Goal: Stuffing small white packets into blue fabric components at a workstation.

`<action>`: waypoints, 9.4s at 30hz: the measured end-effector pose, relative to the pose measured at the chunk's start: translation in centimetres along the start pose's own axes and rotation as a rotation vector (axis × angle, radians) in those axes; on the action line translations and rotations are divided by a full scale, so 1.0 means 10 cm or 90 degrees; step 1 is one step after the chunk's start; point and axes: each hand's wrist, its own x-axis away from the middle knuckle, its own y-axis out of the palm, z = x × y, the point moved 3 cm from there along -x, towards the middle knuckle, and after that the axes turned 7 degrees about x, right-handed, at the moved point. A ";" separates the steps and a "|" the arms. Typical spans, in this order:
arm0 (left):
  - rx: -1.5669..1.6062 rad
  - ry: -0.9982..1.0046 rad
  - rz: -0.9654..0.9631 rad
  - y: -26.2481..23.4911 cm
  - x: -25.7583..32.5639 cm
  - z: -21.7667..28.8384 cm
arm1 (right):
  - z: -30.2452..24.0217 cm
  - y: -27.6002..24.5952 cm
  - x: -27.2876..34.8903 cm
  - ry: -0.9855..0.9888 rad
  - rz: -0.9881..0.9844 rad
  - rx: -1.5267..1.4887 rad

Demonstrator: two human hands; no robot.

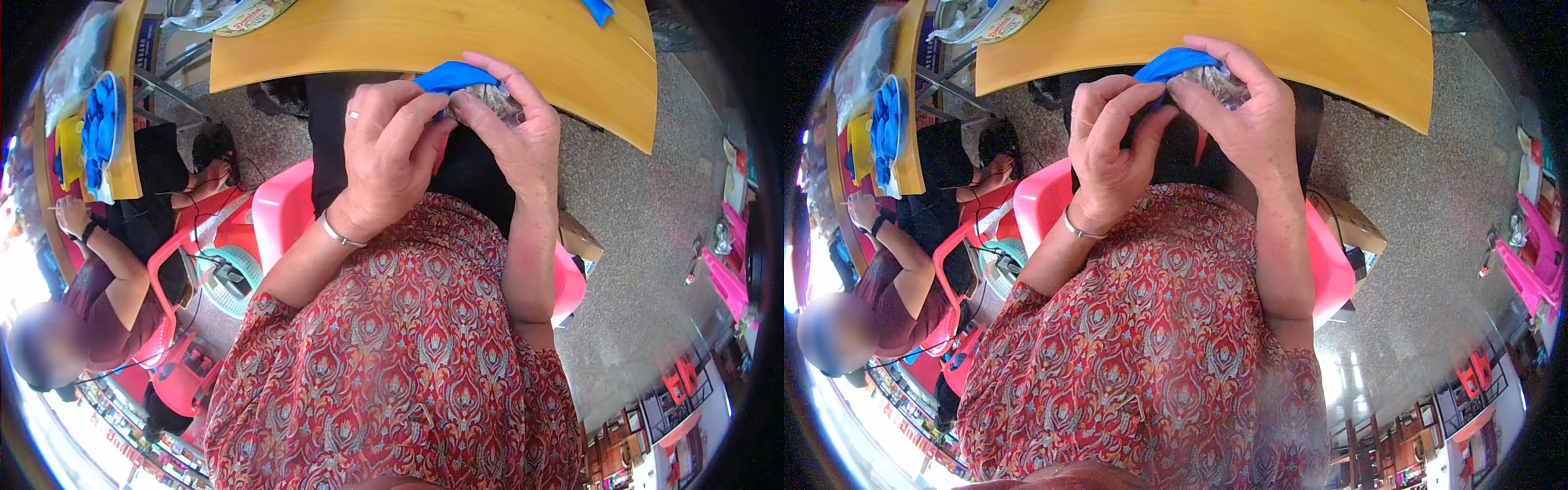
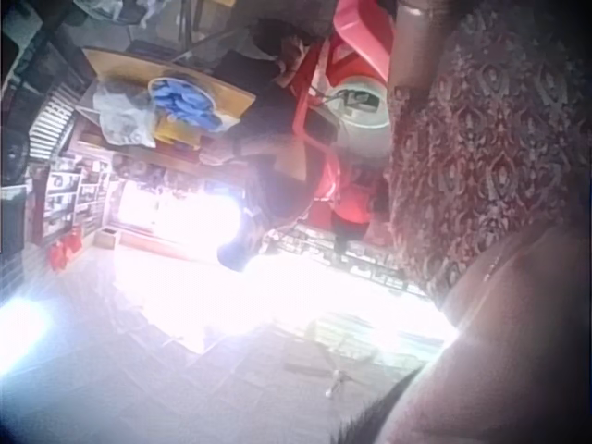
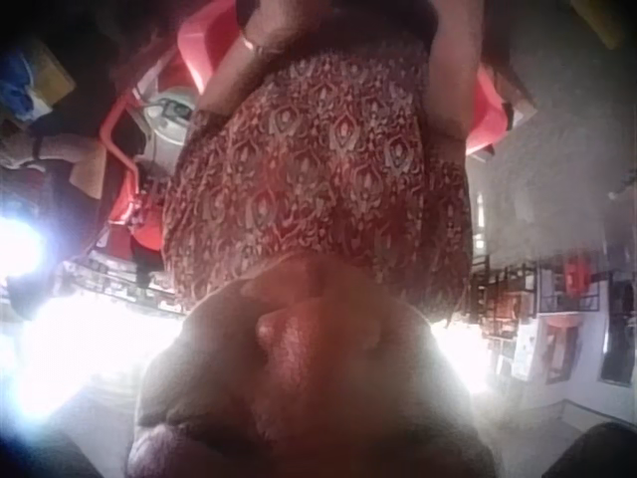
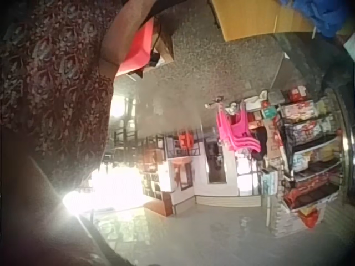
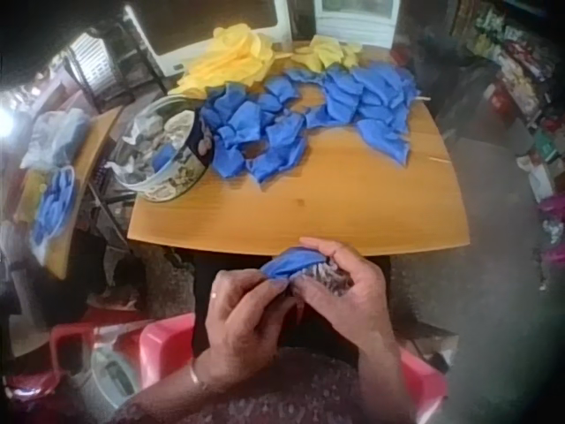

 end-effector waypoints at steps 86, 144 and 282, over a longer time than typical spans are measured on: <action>1.060 -0.672 0.157 0.19 0.08 -0.17 | -0.31 0.09 0.12 -0.205 0.058 0.183; 0.891 -0.525 0.034 0.05 -0.14 -0.18 | -0.09 0.27 0.06 -0.103 -0.122 -0.217; 0.919 -0.576 0.134 0.06 0.09 -0.27 | -0.24 0.26 0.14 -0.211 -0.026 0.104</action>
